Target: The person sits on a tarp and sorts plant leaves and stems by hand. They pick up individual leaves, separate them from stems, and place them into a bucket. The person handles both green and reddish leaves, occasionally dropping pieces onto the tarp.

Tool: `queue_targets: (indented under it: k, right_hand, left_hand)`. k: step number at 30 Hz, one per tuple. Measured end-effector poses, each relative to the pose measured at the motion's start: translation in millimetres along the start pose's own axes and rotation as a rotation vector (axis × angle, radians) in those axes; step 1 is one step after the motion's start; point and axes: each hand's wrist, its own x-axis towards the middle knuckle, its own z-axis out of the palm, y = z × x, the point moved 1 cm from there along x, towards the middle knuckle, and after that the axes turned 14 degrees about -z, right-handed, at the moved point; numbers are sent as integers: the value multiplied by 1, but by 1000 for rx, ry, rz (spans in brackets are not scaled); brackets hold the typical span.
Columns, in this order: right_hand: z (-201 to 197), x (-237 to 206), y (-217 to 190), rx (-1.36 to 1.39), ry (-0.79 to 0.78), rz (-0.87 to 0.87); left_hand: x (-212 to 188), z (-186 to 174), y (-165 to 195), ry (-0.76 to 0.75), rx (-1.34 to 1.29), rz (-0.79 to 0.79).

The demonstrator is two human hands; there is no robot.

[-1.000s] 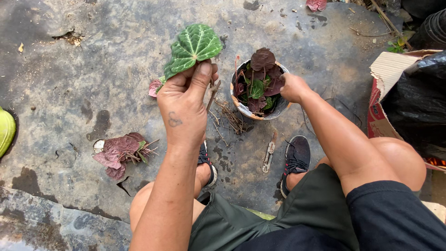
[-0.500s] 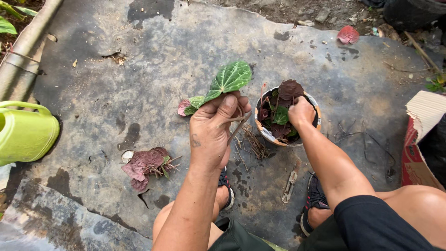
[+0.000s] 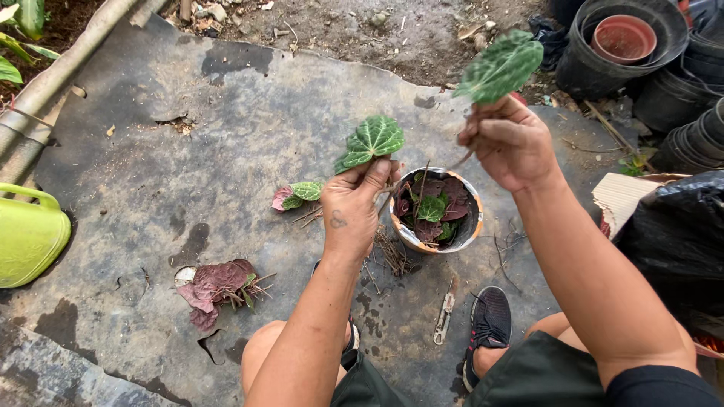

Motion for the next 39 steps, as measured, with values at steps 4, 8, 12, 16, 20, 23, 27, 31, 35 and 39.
queue_targets:
  k: [4, 8, 12, 16, 20, 23, 27, 31, 35, 39]
  right_hand:
    - [63, -12, -19, 32, -300, 101]
    - [87, -34, -7, -266, -99, 247]
    - [86, -49, 15, -447, -8, 177]
    - [79, -58, 30, -616, 0, 2]
    - [70, -55, 33, -530, 3, 3]
    - [66, -50, 29, -565, -14, 42]
    - [66, -46, 24, -647, -57, 84]
    - [72, -50, 29, -901, -163, -149]
    - [66, -47, 32, -770, -16, -67]
    - [55, -37, 14, -466, -16, -96]
  left_hand:
    - [-7, 8, -9, -57, -36, -60]
    - [-16, 14, -14, -118, -46, -7]
    - [-19, 12, -18, -159, -44, 32]
    - [-12, 8, -23, -199, -59, 7]
    - [-5, 9, -30, -154, -28, 32]
    - [-3, 10, -34, -140, -52, -2]
    - [0, 8, -38, -130, -71, -52]
    - [0, 10, -44, -87, -57, -58]
    - [1, 10, -46, -102, -37, -30]
    - [-2, 8, -44, -21, 199, 68]
